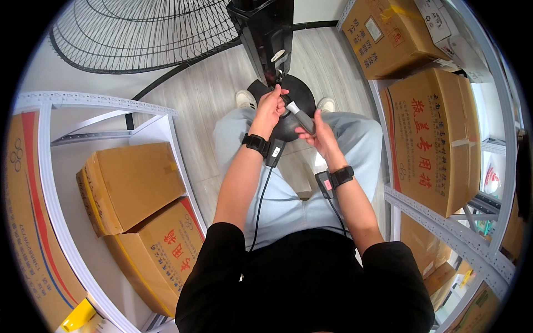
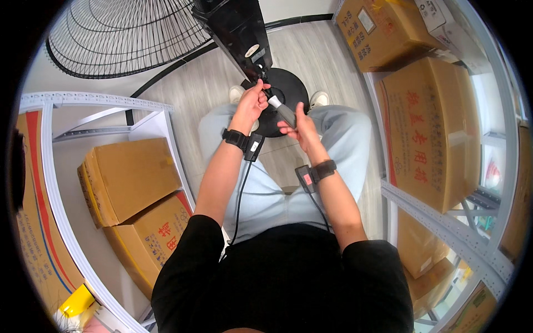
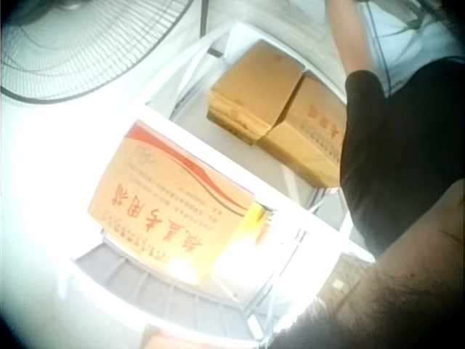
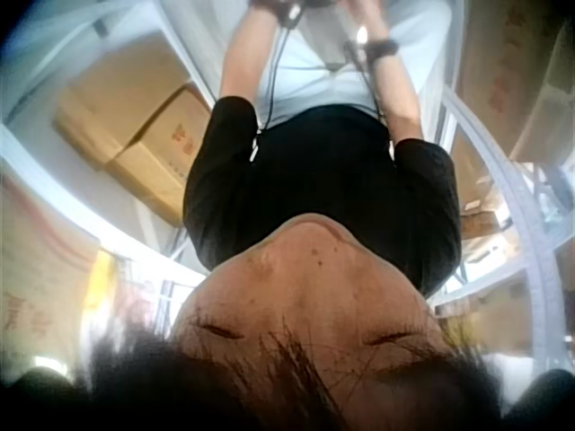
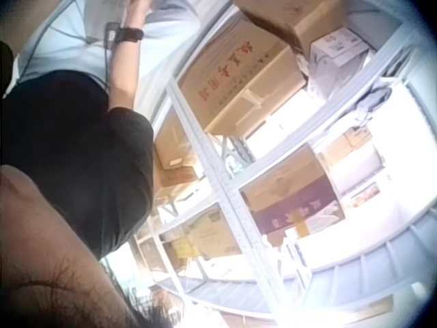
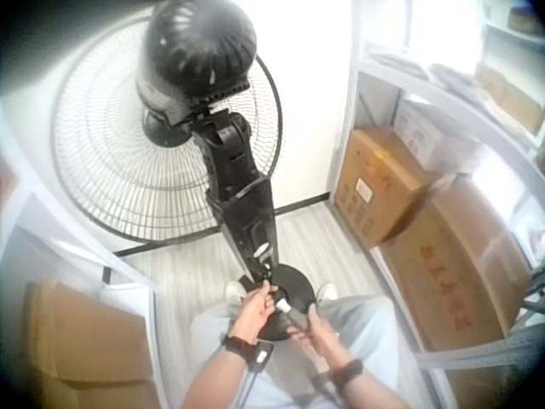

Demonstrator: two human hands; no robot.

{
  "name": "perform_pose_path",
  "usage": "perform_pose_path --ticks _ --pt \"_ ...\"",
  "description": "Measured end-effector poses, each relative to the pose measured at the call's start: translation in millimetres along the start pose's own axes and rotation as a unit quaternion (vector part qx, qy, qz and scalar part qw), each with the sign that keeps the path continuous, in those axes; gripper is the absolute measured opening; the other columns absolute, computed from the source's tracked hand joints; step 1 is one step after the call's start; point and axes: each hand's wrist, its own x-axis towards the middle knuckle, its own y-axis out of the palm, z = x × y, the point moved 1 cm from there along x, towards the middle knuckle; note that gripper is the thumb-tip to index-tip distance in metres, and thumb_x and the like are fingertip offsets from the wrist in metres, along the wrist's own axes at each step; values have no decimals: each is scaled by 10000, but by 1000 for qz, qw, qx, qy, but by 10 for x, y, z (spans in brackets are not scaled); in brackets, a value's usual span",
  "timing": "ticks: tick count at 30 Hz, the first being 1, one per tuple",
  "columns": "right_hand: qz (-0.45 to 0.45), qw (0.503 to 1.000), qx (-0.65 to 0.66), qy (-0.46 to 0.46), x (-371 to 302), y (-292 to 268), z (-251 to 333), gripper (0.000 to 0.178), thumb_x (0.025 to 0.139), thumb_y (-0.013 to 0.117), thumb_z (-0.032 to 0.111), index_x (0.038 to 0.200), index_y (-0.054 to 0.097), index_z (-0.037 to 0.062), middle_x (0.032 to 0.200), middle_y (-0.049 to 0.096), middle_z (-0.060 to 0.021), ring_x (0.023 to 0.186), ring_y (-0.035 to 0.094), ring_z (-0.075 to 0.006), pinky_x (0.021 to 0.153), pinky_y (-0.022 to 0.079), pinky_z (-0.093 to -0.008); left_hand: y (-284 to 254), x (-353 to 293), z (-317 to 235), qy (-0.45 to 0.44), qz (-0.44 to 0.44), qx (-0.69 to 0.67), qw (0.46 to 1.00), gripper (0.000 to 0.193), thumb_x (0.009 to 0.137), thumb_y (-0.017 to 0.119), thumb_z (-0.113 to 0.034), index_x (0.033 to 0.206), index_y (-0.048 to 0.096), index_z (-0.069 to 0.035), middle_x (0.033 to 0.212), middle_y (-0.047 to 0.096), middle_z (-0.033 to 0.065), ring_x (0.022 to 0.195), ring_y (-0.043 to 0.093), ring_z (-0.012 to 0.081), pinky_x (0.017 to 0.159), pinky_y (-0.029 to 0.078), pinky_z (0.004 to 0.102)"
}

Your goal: The person sits on the floor and uses a screwdriver to tighten screws on the stand of a black pedestal fan. They repeatedly adjust the fan's position and continue screwing into the stand throughout the clip.

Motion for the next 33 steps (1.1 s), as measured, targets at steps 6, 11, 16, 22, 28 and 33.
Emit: perform_pose_path --ticks 6,11,16,22,28,33 --pt "4 989 -39 -140 88 -127 -154 289 919 606 298 1085 567 64 805 590 -9 610 499 -65 539 415 -204 68 -72 -31 8 -17 46 999 284 903 626 -316 866 585 -38 575 340 -70 476 321 31 410 244 182" --pt "-4 996 82 -47 -44 27 -138 262 885 661 244 1059 568 72 847 568 -8 701 542 -74 604 451 -198 -19 -41 -19 25 -30 61 997 278 863 683 -304 860 600 -39 573 346 -76 472 320 24 407 245 184" --pt "125 985 87 77 177 -376 -291 286 879 667 264 1069 552 83 923 565 -28 719 545 -80 622 454 -204 -14 -47 -12 40 -15 47 998 305 845 703 -321 843 598 -35 578 352 -78 472 321 26 408 242 185" --pt "-44 971 -54 -229 123 -156 -357 336 850 698 292 1073 544 92 859 564 -9 639 526 -74 614 445 -205 38 -71 12 32 -59 56 996 288 817 738 -287 820 594 -37 600 396 -70 479 331 30 401 239 190" --pt "58 986 91 129 -54 -165 -126 408 900 587 450 1016 589 59 745 610 -17 559 534 -69 496 431 -182 -84 -7 44 56 -60 62 995 268 802 754 -257 818 595 -42 617 447 -55 482 340 32 397 247 190" --pt "38 997 72 -8 59 -239 -255 452 916 537 484 984 572 39 717 605 -14 564 545 -65 460 409 -180 2 -61 26 52 -59 46 996 255 798 758 -242 821 599 -45 628 470 -52 481 338 30 391 235 187"
